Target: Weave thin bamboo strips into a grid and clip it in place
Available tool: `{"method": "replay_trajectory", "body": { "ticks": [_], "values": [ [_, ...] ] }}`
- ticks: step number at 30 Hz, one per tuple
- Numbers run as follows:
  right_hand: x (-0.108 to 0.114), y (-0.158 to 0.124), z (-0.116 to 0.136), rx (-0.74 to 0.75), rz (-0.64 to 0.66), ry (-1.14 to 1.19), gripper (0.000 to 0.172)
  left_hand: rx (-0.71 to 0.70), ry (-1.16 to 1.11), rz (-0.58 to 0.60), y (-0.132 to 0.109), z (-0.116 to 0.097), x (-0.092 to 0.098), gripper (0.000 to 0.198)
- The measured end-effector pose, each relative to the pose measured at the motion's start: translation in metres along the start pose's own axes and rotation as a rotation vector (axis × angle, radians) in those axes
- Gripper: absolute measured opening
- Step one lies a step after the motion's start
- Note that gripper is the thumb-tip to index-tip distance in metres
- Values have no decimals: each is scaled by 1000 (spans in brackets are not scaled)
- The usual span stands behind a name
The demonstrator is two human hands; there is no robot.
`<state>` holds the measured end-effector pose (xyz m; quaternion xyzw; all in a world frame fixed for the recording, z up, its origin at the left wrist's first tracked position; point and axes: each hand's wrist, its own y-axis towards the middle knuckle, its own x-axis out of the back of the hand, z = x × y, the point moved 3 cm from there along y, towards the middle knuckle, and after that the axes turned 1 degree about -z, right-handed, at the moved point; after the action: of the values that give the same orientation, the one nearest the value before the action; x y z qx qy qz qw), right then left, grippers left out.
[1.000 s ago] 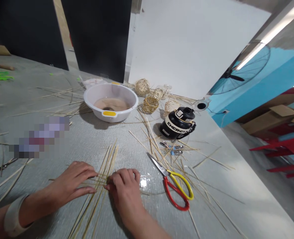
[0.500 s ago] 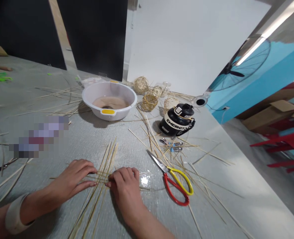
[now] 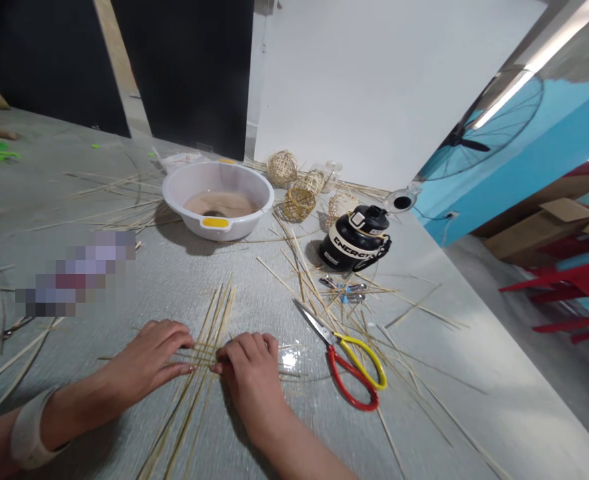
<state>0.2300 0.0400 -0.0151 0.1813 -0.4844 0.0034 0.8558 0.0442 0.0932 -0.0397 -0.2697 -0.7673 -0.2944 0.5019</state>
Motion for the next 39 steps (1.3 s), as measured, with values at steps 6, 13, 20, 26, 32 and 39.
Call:
{"method": "replay_trajectory", "body": {
  "ticks": [6, 13, 20, 26, 32, 39],
  "values": [
    [1, 3, 1, -1, 32, -26, 9, -14, -4, -14, 0, -1, 0, 22],
    [8, 4, 2, 13, 74, -3, 4, -40, -36, 33, 4, 1, 9, 24],
    [10, 5, 1, 37, 73, 51, 7, -166, -162, 80, 8, 2, 31, 19],
    [8, 3, 3, 30, 75, 49, 10, -175, -207, 90, 10, 4, 31, 20],
    [7, 1, 3, 32, 63, 51, 13, -174, -220, 113, 11, 3, 32, 18],
    [6, 1, 3, 66, 74, -5, 12, -221, -214, 83, 9, 4, 29, 17]
  ]
}}
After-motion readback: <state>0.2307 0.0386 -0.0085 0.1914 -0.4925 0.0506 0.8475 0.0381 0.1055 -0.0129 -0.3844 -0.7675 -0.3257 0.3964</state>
